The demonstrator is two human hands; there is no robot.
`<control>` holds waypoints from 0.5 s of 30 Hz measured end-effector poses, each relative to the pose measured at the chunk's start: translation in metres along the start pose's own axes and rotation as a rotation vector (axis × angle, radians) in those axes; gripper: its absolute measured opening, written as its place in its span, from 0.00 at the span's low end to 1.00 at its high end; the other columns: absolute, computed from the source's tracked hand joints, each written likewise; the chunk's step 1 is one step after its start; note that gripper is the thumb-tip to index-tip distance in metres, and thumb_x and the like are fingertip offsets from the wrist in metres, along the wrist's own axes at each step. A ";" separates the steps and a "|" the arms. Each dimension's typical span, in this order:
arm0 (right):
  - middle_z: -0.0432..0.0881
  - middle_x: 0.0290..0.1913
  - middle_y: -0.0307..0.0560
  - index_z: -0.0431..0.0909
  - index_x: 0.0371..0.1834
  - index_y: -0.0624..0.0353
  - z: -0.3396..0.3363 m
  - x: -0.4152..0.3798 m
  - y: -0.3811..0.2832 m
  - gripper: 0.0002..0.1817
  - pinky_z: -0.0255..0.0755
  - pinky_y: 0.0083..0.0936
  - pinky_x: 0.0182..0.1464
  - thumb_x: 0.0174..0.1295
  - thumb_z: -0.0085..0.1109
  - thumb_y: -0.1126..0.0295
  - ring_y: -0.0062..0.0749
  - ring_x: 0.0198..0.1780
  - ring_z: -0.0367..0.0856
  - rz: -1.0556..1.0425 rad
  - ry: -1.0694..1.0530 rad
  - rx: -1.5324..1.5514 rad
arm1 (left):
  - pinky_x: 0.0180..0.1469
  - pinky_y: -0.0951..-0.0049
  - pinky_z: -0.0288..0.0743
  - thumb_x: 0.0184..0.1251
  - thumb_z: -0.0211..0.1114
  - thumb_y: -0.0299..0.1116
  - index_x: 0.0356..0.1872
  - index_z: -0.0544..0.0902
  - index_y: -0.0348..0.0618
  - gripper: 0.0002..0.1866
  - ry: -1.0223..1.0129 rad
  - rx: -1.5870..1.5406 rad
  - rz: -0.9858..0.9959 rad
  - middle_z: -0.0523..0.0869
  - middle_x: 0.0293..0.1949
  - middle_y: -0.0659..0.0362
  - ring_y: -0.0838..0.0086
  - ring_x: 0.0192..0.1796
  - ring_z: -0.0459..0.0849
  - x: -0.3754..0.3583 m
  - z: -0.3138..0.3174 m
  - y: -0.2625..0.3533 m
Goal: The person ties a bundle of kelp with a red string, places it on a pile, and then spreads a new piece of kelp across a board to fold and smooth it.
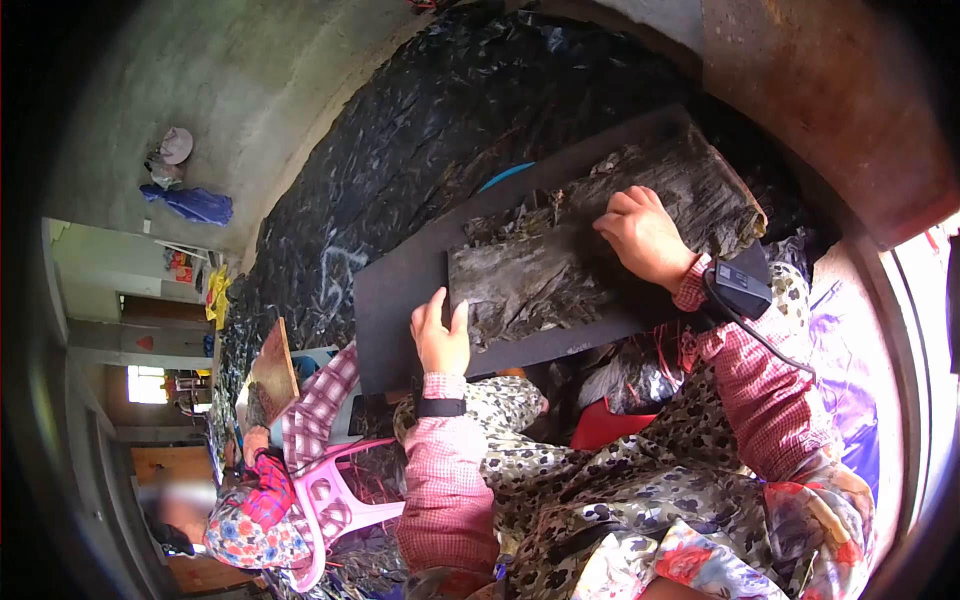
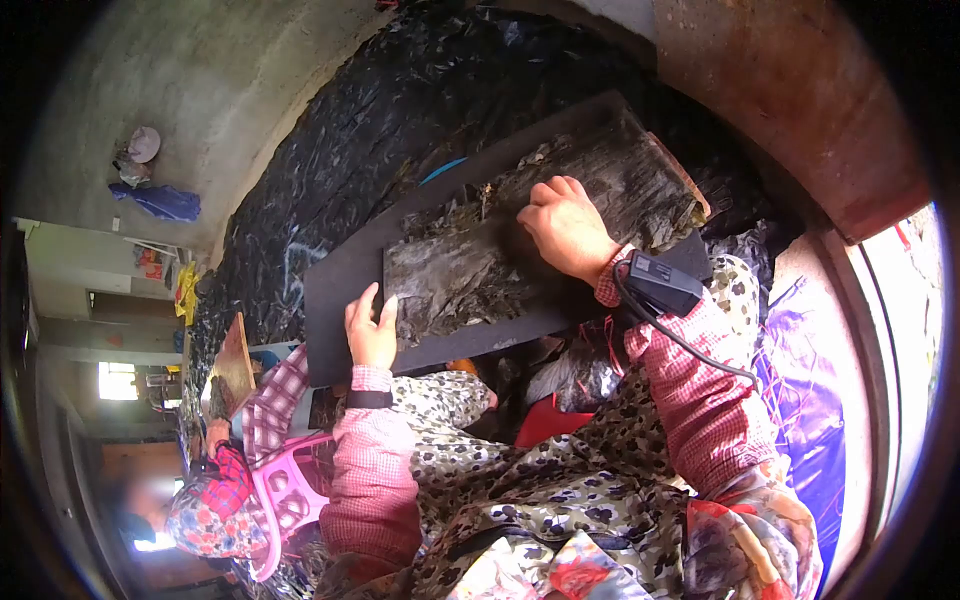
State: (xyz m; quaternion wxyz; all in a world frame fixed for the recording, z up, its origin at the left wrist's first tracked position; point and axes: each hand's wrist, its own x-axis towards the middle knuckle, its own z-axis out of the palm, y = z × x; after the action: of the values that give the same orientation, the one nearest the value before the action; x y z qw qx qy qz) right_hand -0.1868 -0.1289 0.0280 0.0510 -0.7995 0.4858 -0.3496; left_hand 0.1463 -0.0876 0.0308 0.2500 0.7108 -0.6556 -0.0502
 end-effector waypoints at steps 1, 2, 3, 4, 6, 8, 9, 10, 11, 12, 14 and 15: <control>0.76 0.33 0.43 0.84 0.33 0.55 0.002 0.000 0.002 0.07 0.65 0.34 0.54 0.50 0.60 0.73 0.40 0.44 0.73 0.003 0.000 -0.003 | 0.52 0.63 0.71 0.57 0.70 0.37 0.52 0.79 0.41 0.22 -0.002 -0.003 0.003 0.79 0.48 0.51 0.60 0.49 0.77 -0.002 -0.006 0.018; 0.77 0.33 0.43 0.84 0.34 0.55 0.007 -0.002 0.005 0.07 0.65 0.34 0.54 0.51 0.60 0.72 0.40 0.44 0.73 0.004 -0.009 0.017 | 0.54 0.64 0.70 0.57 0.69 0.35 0.52 0.80 0.41 0.21 -0.009 0.009 0.205 0.79 0.49 0.51 0.60 0.51 0.77 -0.002 -0.010 0.033; 0.77 0.33 0.43 0.83 0.34 0.55 0.010 -0.004 0.006 0.07 0.65 0.35 0.54 0.51 0.60 0.72 0.40 0.44 0.73 0.004 -0.023 0.041 | 0.56 0.64 0.69 0.57 0.68 0.32 0.52 0.80 0.41 0.20 -0.016 0.022 0.402 0.78 0.51 0.51 0.60 0.53 0.76 -0.004 -0.011 0.046; 0.77 0.33 0.43 0.83 0.34 0.55 0.009 -0.004 0.004 0.07 0.65 0.35 0.54 0.51 0.60 0.72 0.40 0.44 0.73 0.002 -0.029 0.042 | 0.59 0.62 0.67 0.57 0.68 0.32 0.52 0.80 0.42 0.20 -0.082 0.012 0.439 0.78 0.53 0.51 0.57 0.55 0.75 -0.006 -0.011 0.060; 0.79 0.35 0.43 0.83 0.36 0.55 0.008 -0.001 0.001 0.09 0.64 0.35 0.54 0.51 0.60 0.73 0.40 0.45 0.74 0.042 -0.053 0.055 | 0.62 0.60 0.66 0.55 0.68 0.33 0.53 0.79 0.41 0.22 -0.158 0.000 0.502 0.77 0.56 0.49 0.54 0.58 0.73 -0.004 0.004 0.076; 0.79 0.35 0.44 0.83 0.37 0.55 0.008 -0.001 -0.003 0.09 0.64 0.35 0.54 0.51 0.60 0.73 0.40 0.45 0.75 0.050 -0.045 0.063 | 0.62 0.61 0.66 0.56 0.67 0.33 0.52 0.79 0.40 0.21 -0.183 0.020 0.492 0.77 0.57 0.50 0.55 0.58 0.74 0.001 0.016 0.087; 0.79 0.36 0.44 0.83 0.37 0.55 0.008 -0.001 -0.003 0.10 0.64 0.35 0.54 0.51 0.60 0.74 0.40 0.45 0.75 0.062 -0.037 0.072 | 0.61 0.61 0.67 0.58 0.66 0.33 0.51 0.80 0.39 0.19 -0.189 0.026 0.495 0.78 0.56 0.50 0.55 0.57 0.75 0.004 0.020 0.093; 0.79 0.36 0.44 0.83 0.37 0.55 0.008 -0.001 -0.004 0.10 0.64 0.35 0.54 0.51 0.60 0.74 0.40 0.45 0.75 0.065 -0.039 0.068 | 0.61 0.61 0.67 0.58 0.66 0.33 0.51 0.80 0.39 0.19 -0.192 0.021 0.496 0.78 0.56 0.50 0.55 0.57 0.75 0.009 0.026 0.094; 0.80 0.36 0.45 0.83 0.38 0.55 0.008 -0.001 -0.004 0.10 0.64 0.35 0.54 0.51 0.60 0.74 0.41 0.45 0.75 0.067 -0.034 0.084 | 0.60 0.62 0.67 0.60 0.64 0.34 0.50 0.80 0.39 0.18 -0.204 -0.070 0.483 0.79 0.55 0.50 0.56 0.56 0.76 0.014 0.033 0.093; 0.80 0.36 0.45 0.83 0.38 0.54 0.009 -0.001 -0.004 0.11 0.64 0.35 0.54 0.51 0.59 0.75 0.41 0.46 0.75 0.071 -0.029 0.101 | 0.60 0.63 0.68 0.62 0.62 0.34 0.49 0.81 0.38 0.16 -0.217 -0.159 0.470 0.80 0.53 0.50 0.56 0.55 0.77 0.020 0.037 0.095; 0.80 0.36 0.45 0.83 0.38 0.54 0.010 -0.002 -0.004 0.11 0.64 0.35 0.55 0.50 0.60 0.75 0.41 0.46 0.75 0.082 -0.045 0.092 | 0.59 0.64 0.69 0.65 0.60 0.35 0.48 0.81 0.37 0.14 -0.226 -0.199 0.487 0.82 0.51 0.49 0.56 0.54 0.78 0.033 0.045 0.099; 0.80 0.36 0.45 0.83 0.38 0.54 0.011 -0.002 -0.004 0.11 0.64 0.35 0.55 0.50 0.60 0.75 0.41 0.46 0.75 0.088 -0.062 0.083 | 0.60 0.64 0.68 0.65 0.60 0.35 0.48 0.81 0.38 0.15 -0.244 -0.208 0.494 0.82 0.52 0.50 0.56 0.55 0.78 0.040 0.048 0.104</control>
State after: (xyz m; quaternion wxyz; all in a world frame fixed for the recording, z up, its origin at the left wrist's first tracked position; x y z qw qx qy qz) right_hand -0.1780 -0.1278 0.0207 0.1145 -0.7849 0.5038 -0.3421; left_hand 0.0385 -0.1409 0.0430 0.2452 0.4890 -0.8253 -0.1399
